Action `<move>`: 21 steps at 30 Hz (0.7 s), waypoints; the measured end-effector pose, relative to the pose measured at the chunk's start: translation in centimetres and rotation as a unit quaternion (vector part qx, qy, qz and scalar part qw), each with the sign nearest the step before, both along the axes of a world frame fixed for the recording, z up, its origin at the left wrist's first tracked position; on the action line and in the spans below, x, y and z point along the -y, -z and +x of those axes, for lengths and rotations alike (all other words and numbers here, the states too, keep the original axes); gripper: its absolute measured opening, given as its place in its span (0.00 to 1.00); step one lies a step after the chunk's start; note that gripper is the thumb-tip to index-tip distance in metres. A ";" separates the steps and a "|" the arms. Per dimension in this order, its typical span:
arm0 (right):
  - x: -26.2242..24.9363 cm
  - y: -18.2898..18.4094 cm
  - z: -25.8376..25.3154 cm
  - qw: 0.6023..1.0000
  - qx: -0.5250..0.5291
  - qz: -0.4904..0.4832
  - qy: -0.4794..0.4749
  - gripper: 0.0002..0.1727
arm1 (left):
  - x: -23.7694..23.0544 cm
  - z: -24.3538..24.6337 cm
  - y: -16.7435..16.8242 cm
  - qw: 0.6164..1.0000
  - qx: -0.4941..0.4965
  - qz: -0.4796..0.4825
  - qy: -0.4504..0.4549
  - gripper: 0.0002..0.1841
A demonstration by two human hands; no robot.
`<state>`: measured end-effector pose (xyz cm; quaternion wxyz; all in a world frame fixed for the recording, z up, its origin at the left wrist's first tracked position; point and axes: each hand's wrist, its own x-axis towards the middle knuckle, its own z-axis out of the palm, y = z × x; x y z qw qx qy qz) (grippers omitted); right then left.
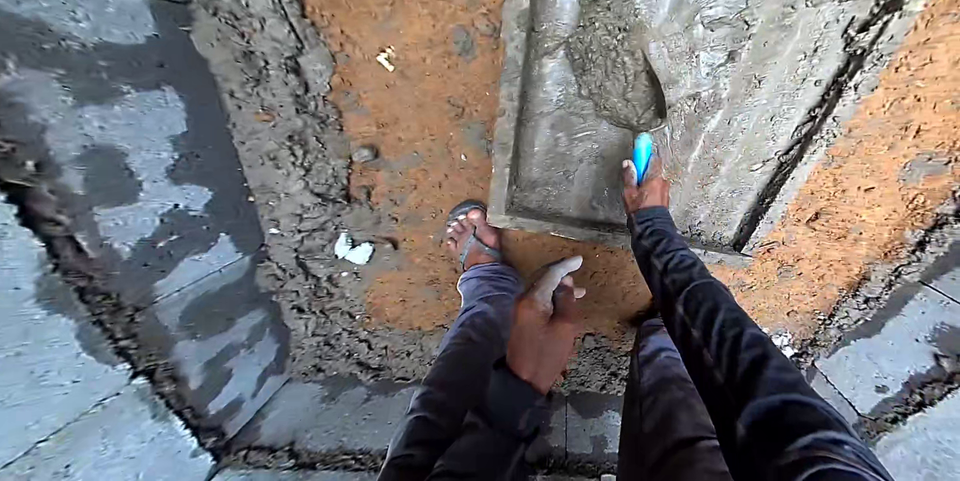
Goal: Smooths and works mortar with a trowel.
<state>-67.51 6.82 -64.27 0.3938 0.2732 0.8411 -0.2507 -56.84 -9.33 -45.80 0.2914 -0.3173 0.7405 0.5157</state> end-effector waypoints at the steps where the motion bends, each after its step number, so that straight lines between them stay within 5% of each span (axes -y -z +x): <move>1: -1.3 -0.3 1.5 0.999 -0.019 -0.028 0.006 0.37 | -0.1 0.1 0.0 1.000 -0.002 0.001 -0.004 0.17; 6: -7.7 -1.6 7.8 0.954 -0.007 -0.150 0.261 0.24 | -0.2 0.2 -0.1 1.000 -0.006 0.000 -0.006 0.17; 10: -6.4 -0.4 7.4 0.888 0.056 -0.156 0.429 0.31 | -0.1 0.0 -0.2 1.000 -0.012 0.002 -0.005 0.18; 16: 2.1 1.8 -2.6 0.905 0.062 -0.216 0.362 0.27 | 0.9 -0.7 -0.3 1.000 -0.018 0.001 -0.020 0.18; 21: 1.1 1.4 -5.5 0.922 0.075 -0.242 0.294 0.27 | 1.6 -1.1 -0.7 0.999 -0.036 -0.013 -0.022 0.17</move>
